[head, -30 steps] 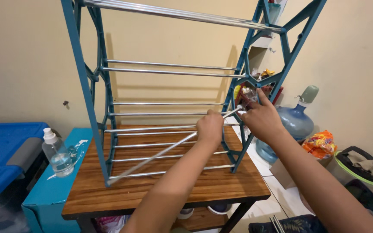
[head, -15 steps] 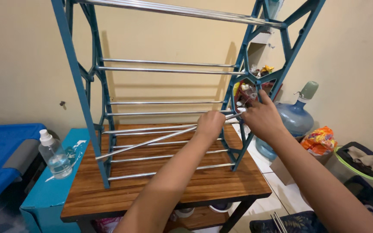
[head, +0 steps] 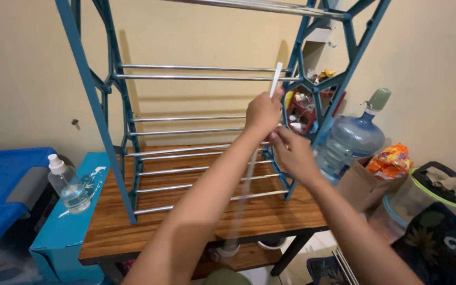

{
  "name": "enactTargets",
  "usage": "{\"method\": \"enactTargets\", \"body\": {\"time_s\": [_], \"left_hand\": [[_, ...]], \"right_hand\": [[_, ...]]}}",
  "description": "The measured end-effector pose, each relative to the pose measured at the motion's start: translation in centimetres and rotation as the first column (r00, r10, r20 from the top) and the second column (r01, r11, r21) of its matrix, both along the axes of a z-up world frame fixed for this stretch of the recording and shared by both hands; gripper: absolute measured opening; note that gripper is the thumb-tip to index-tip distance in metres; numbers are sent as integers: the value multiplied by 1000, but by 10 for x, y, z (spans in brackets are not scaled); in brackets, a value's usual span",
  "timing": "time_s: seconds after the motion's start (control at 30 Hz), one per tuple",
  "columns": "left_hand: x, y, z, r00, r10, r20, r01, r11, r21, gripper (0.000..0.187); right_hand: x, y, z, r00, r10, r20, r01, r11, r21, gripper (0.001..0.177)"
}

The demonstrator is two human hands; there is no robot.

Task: The person repeatedly inserts and removes metal rods from a blue metal rack frame on a wooden table. They handle the rods one at a time, placing them into slots and then taking them out again, without completing a final assembled state.

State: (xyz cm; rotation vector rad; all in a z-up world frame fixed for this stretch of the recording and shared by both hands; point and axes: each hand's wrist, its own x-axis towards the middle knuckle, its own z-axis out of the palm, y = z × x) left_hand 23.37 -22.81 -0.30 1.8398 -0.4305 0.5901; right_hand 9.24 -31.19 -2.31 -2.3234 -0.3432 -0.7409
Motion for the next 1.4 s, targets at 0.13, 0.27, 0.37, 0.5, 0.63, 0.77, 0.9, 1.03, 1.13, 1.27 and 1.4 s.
{"method": "enactTargets", "body": {"time_s": [0.13,0.27,0.37,0.5,0.63,0.77,0.9,1.03,1.13,1.27,1.4], "left_hand": [[9,-11,-18,985,-12,-172,-53,928,-369,62],[1,-7,-49,883,-298,-362,13,788,-616,54],[-14,-11,-73,964,-100,-247,6,935,-355,44],[-50,-39,-118,984,-150,-94,129,972,-199,23],[-97,-87,-163,919,-309,-244,276,948,-160,16],[-151,-156,-203,865,-468,-181,392,855,-339,26],[-203,-218,-234,818,-534,-213,468,833,-295,30],[-243,-284,-272,738,-584,-337,479,806,-347,38],[-267,-329,-319,760,-545,-355,473,838,-273,37],[-299,-370,-392,700,-536,-473,552,825,-118,47],[-323,-385,-447,643,-554,-528,676,735,51,34]], "right_hand": [[7,11,-21,861,453,-234,-158,673,722,31],[11,-2,-47,891,298,-344,-27,789,614,27],[15,-20,-65,974,87,-208,4,917,400,25],[-9,-59,-97,990,-124,-65,135,966,219,21],[-60,-105,-132,951,-306,-32,308,949,67,19],[-122,-155,-159,911,-413,-10,413,911,13,20],[-176,-208,-182,796,-583,-165,588,809,-20,22],[-211,-271,-221,770,-616,-164,622,783,-17,22],[-224,-309,-267,774,-617,-140,619,785,-38,24],[-248,-345,-329,750,-600,-278,605,793,-78,44],[-266,-373,-383,664,-646,-376,652,747,-133,48]]}}
